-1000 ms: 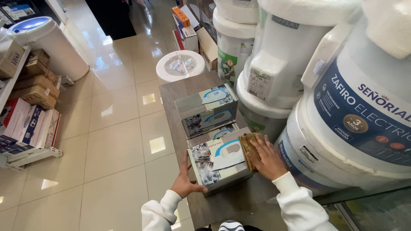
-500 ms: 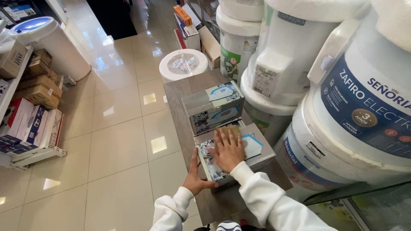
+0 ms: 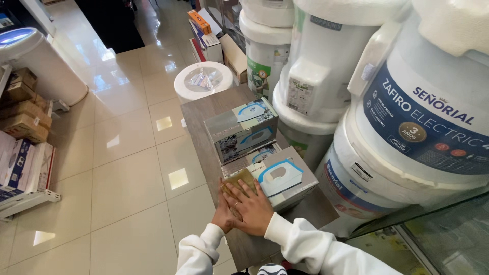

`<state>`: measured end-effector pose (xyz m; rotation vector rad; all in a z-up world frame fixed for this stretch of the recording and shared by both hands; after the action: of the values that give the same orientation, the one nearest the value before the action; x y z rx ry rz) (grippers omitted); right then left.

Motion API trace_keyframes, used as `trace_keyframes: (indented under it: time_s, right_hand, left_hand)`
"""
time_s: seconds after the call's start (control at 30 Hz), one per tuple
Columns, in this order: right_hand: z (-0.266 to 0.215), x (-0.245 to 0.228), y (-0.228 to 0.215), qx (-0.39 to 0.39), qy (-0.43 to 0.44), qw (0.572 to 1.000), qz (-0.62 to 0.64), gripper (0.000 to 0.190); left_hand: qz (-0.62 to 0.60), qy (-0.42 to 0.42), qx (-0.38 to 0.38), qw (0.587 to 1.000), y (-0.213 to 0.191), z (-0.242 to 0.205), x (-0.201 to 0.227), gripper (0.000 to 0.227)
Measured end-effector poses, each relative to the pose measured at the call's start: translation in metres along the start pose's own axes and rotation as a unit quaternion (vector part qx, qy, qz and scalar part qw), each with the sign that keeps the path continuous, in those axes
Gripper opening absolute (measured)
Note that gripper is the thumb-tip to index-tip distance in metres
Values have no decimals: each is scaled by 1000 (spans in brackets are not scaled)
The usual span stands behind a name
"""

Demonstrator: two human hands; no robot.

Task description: The person wipes the exterior surfaces of cardboard boxes containing irons with a cloth, then places them onto a glass shelf in a display case.

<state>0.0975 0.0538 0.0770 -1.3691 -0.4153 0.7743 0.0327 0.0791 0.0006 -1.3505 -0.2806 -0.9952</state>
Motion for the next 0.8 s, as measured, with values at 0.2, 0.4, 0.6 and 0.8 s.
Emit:
trace_keyframes:
  time_s: [0.2,0.4,0.6,0.8]
  right_hand:
    - [-19,22,-5,25,-19,999,-4,101]
    - [-34,95,-16,-74,90,993,-28,109]
    - [-56,196,-22,-116,243,961,-58,111]
    - [-31,200,-30,-73,286,954,-43,117]
  left_hand:
    - [-300,-134,21,944,-20,-9,2,175]
    - [-296,-188,12,937,-20,-12,3,173]
    - [-293,-231,-2,928,-20,-14,2,165]
    - [-303,-226,-2,926,-18,-11,2,166]
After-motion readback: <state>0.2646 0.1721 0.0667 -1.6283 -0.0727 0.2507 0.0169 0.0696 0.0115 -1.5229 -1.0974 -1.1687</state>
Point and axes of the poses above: each hand's wrist, its own z-axis towards the middle knuckle, its own y-axis out of the palm, x = y × z, the point moved 10 cm from there along z, towards the middle knuckle
